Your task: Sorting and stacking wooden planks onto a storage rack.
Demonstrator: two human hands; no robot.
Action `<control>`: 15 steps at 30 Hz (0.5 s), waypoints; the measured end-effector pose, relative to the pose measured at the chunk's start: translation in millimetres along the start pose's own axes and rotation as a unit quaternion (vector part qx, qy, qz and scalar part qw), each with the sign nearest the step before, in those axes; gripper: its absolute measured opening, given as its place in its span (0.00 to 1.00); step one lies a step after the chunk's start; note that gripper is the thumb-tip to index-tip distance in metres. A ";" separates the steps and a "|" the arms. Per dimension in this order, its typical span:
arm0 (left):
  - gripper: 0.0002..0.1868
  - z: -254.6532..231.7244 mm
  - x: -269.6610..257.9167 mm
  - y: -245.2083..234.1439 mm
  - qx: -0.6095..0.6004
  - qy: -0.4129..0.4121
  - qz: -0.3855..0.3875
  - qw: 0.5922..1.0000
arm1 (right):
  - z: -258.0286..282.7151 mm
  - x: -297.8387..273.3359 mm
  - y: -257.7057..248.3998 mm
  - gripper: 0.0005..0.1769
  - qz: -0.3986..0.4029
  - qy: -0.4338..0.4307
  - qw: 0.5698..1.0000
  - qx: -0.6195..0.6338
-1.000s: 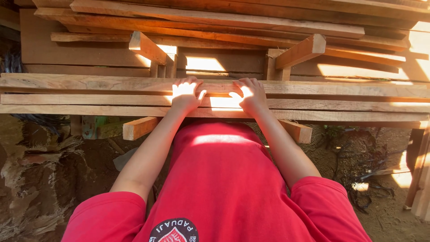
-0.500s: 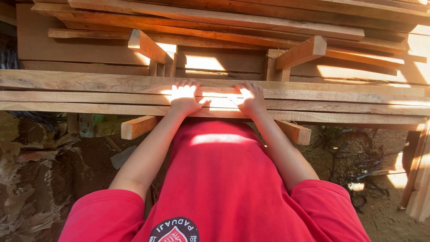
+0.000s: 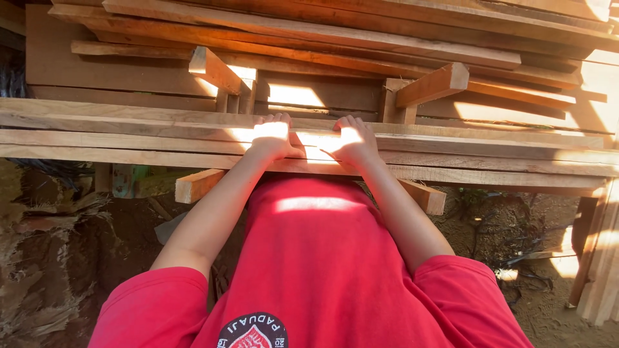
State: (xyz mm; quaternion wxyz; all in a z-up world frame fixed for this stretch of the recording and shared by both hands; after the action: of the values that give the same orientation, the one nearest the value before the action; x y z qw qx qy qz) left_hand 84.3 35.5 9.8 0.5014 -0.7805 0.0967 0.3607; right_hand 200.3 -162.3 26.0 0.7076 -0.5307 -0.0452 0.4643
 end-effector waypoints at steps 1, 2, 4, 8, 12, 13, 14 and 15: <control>0.46 -4.2 -2.3 -3.6 0.004 -0.003 0.010 1.000 | 2.5 -1.7 -4.1 0.36 0.051 0.043 0.998 0.007; 0.45 -8.6 -4.6 -6.9 0.007 -0.007 0.020 1.000 | 4.9 -4.0 -8.1 0.38 0.102 0.086 0.991 0.013; 0.42 -16.9 -13.9 -14.3 -0.001 -0.018 0.051 0.999 | 18.8 -8.5 -21.5 0.37 0.129 0.106 0.986 0.008; 0.43 -14.1 -6.4 -7.1 0.031 0.019 0.066 0.997 | 28.1 -9.2 -34.2 0.35 0.151 0.101 0.983 0.013; 0.38 -18.0 -8.8 -10.9 0.061 0.020 0.041 0.997 | 25.0 -6.4 -29.9 0.32 0.150 0.094 0.984 0.006; 0.40 -18.1 -8.2 -12.8 0.056 0.026 0.022 0.998 | 27.6 -5.3 -32.1 0.34 0.123 0.066 0.990 0.010; 0.42 -18.4 -7.3 -14.4 0.051 0.033 0.003 0.998 | 29.8 -4.3 -34.3 0.37 0.097 0.037 0.994 0.014; 0.42 -18.6 -9.4 -17.0 0.051 0.036 0.005 0.998 | 28.9 -4.4 -31.2 0.37 0.098 0.040 0.994 0.015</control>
State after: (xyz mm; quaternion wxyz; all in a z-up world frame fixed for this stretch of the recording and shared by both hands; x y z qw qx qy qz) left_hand 94.9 25.9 32.6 0.5350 -0.7657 0.1369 0.3299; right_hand 200.7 -145.1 65.1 0.6679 -0.5398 0.0427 0.5105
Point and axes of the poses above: each hand's wrist, its own x-axis towards the middle knuckle, its own y-axis out of the palm, z = x × y, the point moved 3 cm from there along x, towards the middle knuckle, and after that the axes turned 4 degrees about z, right-handed, at the moved point
